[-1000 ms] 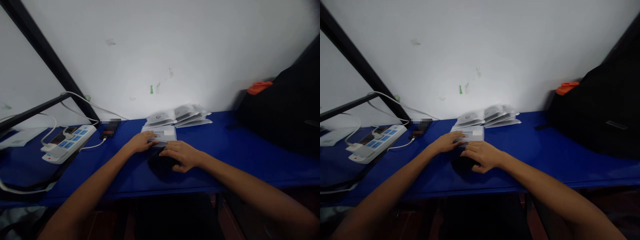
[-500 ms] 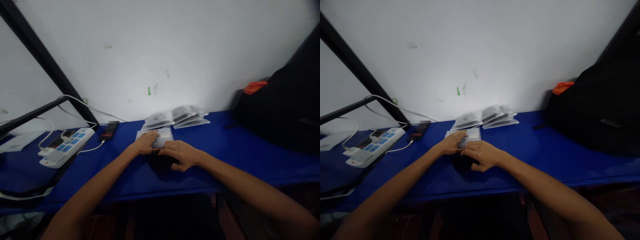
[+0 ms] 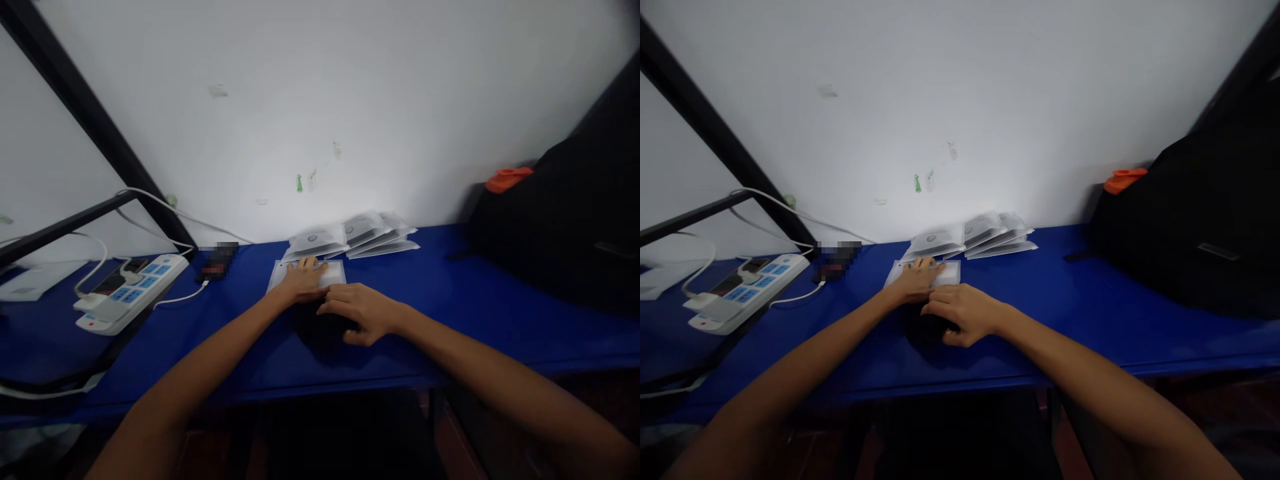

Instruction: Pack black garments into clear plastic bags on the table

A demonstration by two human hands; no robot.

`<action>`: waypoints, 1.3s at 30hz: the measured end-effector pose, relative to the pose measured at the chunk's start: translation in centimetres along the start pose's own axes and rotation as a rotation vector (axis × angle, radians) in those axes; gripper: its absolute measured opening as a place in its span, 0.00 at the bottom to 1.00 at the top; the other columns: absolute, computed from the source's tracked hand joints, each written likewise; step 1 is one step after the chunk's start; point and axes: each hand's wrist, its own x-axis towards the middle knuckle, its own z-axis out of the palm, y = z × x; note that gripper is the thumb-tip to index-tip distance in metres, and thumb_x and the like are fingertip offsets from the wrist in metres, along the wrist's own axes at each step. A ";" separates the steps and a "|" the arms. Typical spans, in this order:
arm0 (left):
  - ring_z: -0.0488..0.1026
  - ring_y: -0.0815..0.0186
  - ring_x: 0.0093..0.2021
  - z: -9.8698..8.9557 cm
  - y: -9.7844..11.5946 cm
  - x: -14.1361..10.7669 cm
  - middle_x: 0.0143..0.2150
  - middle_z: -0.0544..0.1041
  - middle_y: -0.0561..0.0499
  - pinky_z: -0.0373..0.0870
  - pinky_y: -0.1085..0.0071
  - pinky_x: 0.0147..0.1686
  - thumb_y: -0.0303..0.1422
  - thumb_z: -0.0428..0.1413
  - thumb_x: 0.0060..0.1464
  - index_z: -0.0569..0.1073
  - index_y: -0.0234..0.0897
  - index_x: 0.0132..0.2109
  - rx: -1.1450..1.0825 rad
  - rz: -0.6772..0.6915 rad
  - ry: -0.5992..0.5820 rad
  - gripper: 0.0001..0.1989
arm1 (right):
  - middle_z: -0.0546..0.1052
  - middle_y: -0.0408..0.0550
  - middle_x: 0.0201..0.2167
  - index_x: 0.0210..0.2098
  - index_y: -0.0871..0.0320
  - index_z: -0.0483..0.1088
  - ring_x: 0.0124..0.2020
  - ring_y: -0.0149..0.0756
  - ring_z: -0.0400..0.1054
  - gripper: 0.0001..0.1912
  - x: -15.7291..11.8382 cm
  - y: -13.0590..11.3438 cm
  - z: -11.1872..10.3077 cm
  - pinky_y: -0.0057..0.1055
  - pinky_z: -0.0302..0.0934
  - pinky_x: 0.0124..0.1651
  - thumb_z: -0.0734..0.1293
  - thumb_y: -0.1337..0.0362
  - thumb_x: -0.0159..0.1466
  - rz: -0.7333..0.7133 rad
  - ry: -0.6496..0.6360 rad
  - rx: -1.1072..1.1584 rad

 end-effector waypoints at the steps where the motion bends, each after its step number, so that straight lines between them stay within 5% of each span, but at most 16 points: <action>1: 0.57 0.38 0.63 0.1 0.2 0.1 0.66 0.60 0.34 0.58 0.37 0.55 0.54 0.45 0.61 0.57 0.41 0.69 -0.005 -0.019 0.001 0.35 | 0.75 0.56 0.40 0.51 0.62 0.67 0.40 0.44 0.68 0.24 0.0 0.0 0.0 0.41 0.66 0.44 0.62 0.64 0.55 -0.001 0.002 0.002; 17: 0.45 0.41 0.72 1.0 0.1 2.6 0.73 0.49 0.35 0.45 0.34 0.63 0.64 0.38 0.57 0.52 0.33 0.70 -0.025 -0.194 -0.017 0.47 | 0.75 0.57 0.41 0.52 0.63 0.67 0.42 0.45 0.68 0.24 0.0 0.0 -0.3 0.42 0.65 0.45 0.63 0.64 0.55 0.028 -0.018 -0.043; 22: 0.49 0.37 0.70 1.4 -0.6 4.2 0.71 0.55 0.33 0.39 0.34 0.64 0.68 0.45 0.51 0.57 0.34 0.68 -0.212 -0.212 0.086 0.50 | 0.74 0.58 0.42 0.52 0.64 0.67 0.42 0.45 0.68 0.25 -0.1 0.2 -0.1 0.41 0.65 0.46 0.64 0.64 0.56 0.028 -0.023 -0.035; 26: 0.53 0.37 0.68 1.7 -0.3 4.7 0.67 0.60 0.27 0.43 0.41 0.66 0.61 0.49 0.56 0.60 0.25 0.65 -0.275 -0.203 0.197 0.46 | 0.74 0.58 0.44 0.54 0.64 0.67 0.44 0.46 0.68 0.26 -0.2 0.3 -0.4 0.43 0.64 0.50 0.65 0.65 0.57 0.075 -0.061 -0.078; 29: 0.58 0.43 0.66 1.1 0.0 3.3 0.63 0.66 0.28 0.50 0.50 0.66 0.52 0.48 0.62 0.66 0.22 0.60 -0.346 -0.127 0.255 0.35 | 0.75 0.58 0.46 0.56 0.63 0.67 0.47 0.47 0.68 0.25 -0.5 0.5 -1.1 0.45 0.63 0.52 0.65 0.67 0.58 0.113 -0.083 -0.103; 34: 0.72 0.59 0.56 -0.3 0.2 -1.9 0.55 0.76 0.47 0.67 0.63 0.58 0.49 0.37 0.69 0.72 0.38 0.56 -0.578 0.139 0.203 0.26 | 0.74 0.59 0.53 0.59 0.60 0.65 0.57 0.47 0.64 0.25 -0.7 1.1 -1.0 0.49 0.59 0.60 0.61 0.71 0.62 0.047 -0.013 -0.127; 37: 0.67 0.52 0.61 -0.4 0.6 -4.7 0.62 0.70 0.42 0.64 0.55 0.61 0.56 0.53 0.58 0.63 0.37 0.64 -0.889 0.361 0.165 0.35 | 0.69 0.60 0.58 0.62 0.58 0.61 0.61 0.48 0.61 0.25 -0.6 1.2 0.0 0.50 0.61 0.59 0.58 0.72 0.66 0.048 0.116 -0.220; 39: 0.66 0.49 0.62 -0.4 0.9 -5.7 0.63 0.68 0.41 0.62 0.52 0.62 0.52 0.64 0.48 0.61 0.38 0.65 -0.911 0.340 0.191 0.43 | 0.65 0.61 0.60 0.65 0.56 0.57 0.60 0.48 0.62 0.27 -0.7 1.0 0.6 0.48 0.64 0.56 0.58 0.72 0.67 0.132 0.172 -0.215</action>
